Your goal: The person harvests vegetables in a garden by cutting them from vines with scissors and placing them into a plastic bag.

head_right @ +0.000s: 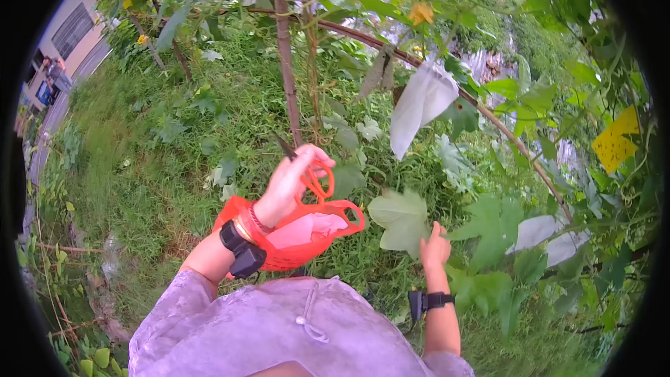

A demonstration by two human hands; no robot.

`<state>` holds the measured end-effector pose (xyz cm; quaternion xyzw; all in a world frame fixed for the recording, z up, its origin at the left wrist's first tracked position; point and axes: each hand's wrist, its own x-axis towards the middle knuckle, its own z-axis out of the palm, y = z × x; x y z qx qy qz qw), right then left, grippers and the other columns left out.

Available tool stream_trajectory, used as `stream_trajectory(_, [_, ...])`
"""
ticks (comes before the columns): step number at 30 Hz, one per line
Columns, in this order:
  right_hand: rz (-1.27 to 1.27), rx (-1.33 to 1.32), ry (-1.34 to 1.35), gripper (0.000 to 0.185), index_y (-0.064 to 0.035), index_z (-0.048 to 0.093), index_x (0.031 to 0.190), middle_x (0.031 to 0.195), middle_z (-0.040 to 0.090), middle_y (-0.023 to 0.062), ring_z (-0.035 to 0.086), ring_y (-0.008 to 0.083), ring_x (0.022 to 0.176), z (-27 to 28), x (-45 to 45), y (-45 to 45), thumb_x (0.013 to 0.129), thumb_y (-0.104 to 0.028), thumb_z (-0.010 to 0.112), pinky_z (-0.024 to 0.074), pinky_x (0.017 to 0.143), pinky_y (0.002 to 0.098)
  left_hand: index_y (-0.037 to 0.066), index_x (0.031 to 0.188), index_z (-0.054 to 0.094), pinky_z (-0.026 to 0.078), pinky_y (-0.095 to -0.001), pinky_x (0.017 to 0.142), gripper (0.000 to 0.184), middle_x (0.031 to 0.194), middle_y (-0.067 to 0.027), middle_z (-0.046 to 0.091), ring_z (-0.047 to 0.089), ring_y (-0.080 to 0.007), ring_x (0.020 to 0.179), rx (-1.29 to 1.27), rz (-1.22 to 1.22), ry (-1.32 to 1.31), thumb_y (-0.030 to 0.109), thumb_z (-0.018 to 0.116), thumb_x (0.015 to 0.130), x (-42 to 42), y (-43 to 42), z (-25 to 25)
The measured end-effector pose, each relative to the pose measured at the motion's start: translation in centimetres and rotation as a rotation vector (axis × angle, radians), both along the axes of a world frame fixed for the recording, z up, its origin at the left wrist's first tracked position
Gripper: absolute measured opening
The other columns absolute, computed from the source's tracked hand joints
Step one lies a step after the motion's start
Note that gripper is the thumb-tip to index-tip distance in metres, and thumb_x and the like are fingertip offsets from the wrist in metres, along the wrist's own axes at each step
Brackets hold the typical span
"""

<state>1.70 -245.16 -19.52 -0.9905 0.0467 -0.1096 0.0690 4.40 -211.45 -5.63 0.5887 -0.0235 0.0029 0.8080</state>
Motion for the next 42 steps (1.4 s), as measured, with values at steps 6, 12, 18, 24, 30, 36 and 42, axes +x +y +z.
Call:
stream_trajectory(6, [0.853, 0.723, 0.326, 0.018, -0.0071, 0.063, 0.092, 0.095, 0.062, 0.0111, 0.059, 0.0235, 0.086, 6.5, -1.4, 14.1, 0.076, -0.004, 0.057, 0.0462, 0.077, 0.033, 0.006, 0.087, 0.053, 0.041, -0.0232, 0.071, 0.024, 0.083, -0.0035, 0.056, 0.051, -0.0105, 0.08, -0.128, -0.241, 0.025, 0.024, 0.038, 0.092, -0.6, -5.9, 2.1])
stream_trajectory(12, [1.025, 0.764, 0.793, 0.034, -0.0047, 0.045, 0.12, 0.121, 0.047, 0.0095, 0.044, 0.0196, 0.112, 3.2, -0.6, 20.9, 0.087, -0.013, 0.046, 0.0335, 0.096, 0.0325, 0.005, 0.094, 0.051, 0.043, -0.0245, 0.072, 0.029, 0.088, -0.004, 0.055, 0.052, -0.0105, 0.083, -0.11, -0.573, 0.078, 0.032, 0.04, 0.091, -3.0, -7.9, 5.4])
stream_trajectory(18, [1.052, 0.741, 0.774, 0.033, -0.0047, 0.046, 0.117, 0.115, 0.05, 0.0082, 0.047, 0.0172, 0.105, 2.9, 0.0, 18.9, 0.085, -0.012, 0.048, 0.0364, 0.092, 0.0315, 0.004, 0.095, 0.051, 0.043, -0.0268, 0.079, 0.027, 0.088, -0.0044, 0.053, 0.051, -0.012, 0.087, -0.061, -0.585, -0.073, 0.028, 0.038, 0.092, -4.1, -5.1, 4.7])
stream_trajectory(24, [1.083, 0.732, 0.727, 0.032, -0.0048, 0.046, 0.115, 0.108, 0.053, 0.0069, 0.05, 0.0147, 0.099, 3.3, -0.5, 17.3, 0.084, -0.011, 0.049, 0.0394, 0.088, 0.0305, 0.005, 0.092, 0.053, 0.041, -0.0224, 0.073, 0.026, 0.081, -0.0006, 0.053, 0.05, -0.0091, 0.08, -0.144, -0.54, 0.039, 0.029, 0.043, 0.091, -4.8, -3.7, 4.4])
stream_trajectory(30, [0.595, 1.434, 0.442, 0.014, -0.0076, 0.05, 0.093, 0.083, 0.057, 0.0011, 0.054, 0.0139, 0.081, 5.4, -1.5, 11.5, 0.08, -0.006, 0.054, 0.0421, 0.076, 0.026, 0.002, 0.093, 0.053, 0.037, -0.0208, 0.065, 0.021, 0.074, 0.001, 0.046, 0.044, -0.0063, 0.068, -0.113, -0.595, 0.002, 0.022, 0.047, 0.088, -3.7, -3.0, 4.4])
stream_trajectory(36, [0.422, 2.078, -0.099, 0.019, -0.002, 0.042, 0.101, 0.104, 0.051, 0.0099, 0.049, 0.019, 0.099, 15.3, -1.0, 8.0, 0.083, -0.01, 0.043, 0.0403, 0.087, 0.0338, 0.002, 0.092, 0.059, 0.033, -0.0176, 0.054, 0.023, 0.062, 0.0058, 0.043, 0.037, -0.0031, 0.056, 0.045, -0.555, 0.088, 0.022, 0.05, 0.086, -3.5, -3.8, 6.3])
stream_trajectory(42, [0.408, 2.135, -0.271, 0.021, -0.0016, 0.043, 0.103, 0.104, 0.051, 0.0103, 0.049, 0.0183, 0.098, 17.5, -0.5, 5.0, 0.084, -0.009, 0.044, 0.0407, 0.086, 0.0334, 0.002, 0.106, 0.057, 0.034, -0.0169, 0.049, 0.029, 0.085, -0.0033, 0.062, 0.038, -0.0013, 0.051, 0.141, -0.413, 0.046, 0.02, 0.051, 0.084, -1.0, -4.4, 6.3])
